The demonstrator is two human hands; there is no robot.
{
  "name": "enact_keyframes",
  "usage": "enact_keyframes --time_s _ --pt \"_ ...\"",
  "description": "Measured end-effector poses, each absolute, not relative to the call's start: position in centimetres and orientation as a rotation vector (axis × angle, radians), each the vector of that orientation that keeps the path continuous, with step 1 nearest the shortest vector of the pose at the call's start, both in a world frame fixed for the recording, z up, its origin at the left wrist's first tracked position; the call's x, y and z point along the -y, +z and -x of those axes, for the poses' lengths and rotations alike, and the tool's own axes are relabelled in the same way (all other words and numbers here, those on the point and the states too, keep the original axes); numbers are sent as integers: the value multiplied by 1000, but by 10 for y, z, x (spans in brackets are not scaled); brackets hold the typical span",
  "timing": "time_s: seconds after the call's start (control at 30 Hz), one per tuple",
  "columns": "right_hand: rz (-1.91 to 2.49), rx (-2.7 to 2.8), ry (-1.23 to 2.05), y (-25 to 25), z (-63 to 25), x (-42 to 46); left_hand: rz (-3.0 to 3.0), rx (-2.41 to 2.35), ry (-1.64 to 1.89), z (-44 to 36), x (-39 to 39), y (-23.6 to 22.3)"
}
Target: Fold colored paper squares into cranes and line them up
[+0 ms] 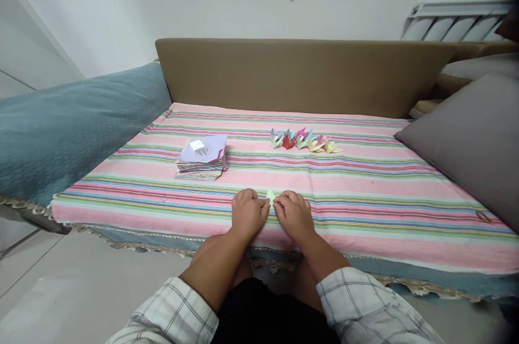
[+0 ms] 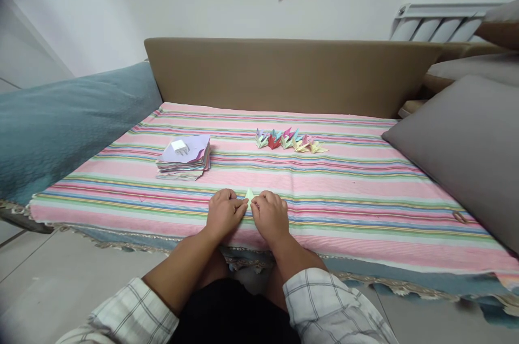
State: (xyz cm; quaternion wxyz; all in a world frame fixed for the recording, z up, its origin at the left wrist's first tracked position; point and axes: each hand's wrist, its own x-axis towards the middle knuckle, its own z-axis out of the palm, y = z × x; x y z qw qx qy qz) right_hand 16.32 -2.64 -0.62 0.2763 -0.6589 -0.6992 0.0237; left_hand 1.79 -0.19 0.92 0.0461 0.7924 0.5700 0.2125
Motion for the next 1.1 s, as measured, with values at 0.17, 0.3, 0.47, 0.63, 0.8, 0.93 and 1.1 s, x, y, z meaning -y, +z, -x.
enact_keyframes --time_s 0.17,0.3,0.47,0.63,0.8,0.93,1.1 --pt "1821 1888 18 -5 -161 25 -2361 -1739 572 -17 -1 12" --pt "1831 1888 53 -4 -161 26 -2358 -1726 637 -16 -1 9" --pt "1843 1890 71 -3 -161 27 -2351 -1706 787 -16 1 4" --pt "1837 1871 89 -5 -160 26 -2464 -1650 773 -16 4 3" --pt "1774 1836 134 -6 -164 27 -2484 -1629 683 -15 3 4" --pt "1765 1844 135 -5 -165 28 -2483 -1626 654 -15 2 5" --pt "1840 1860 92 -4 -162 27 -2461 -1634 626 -16 2 5"
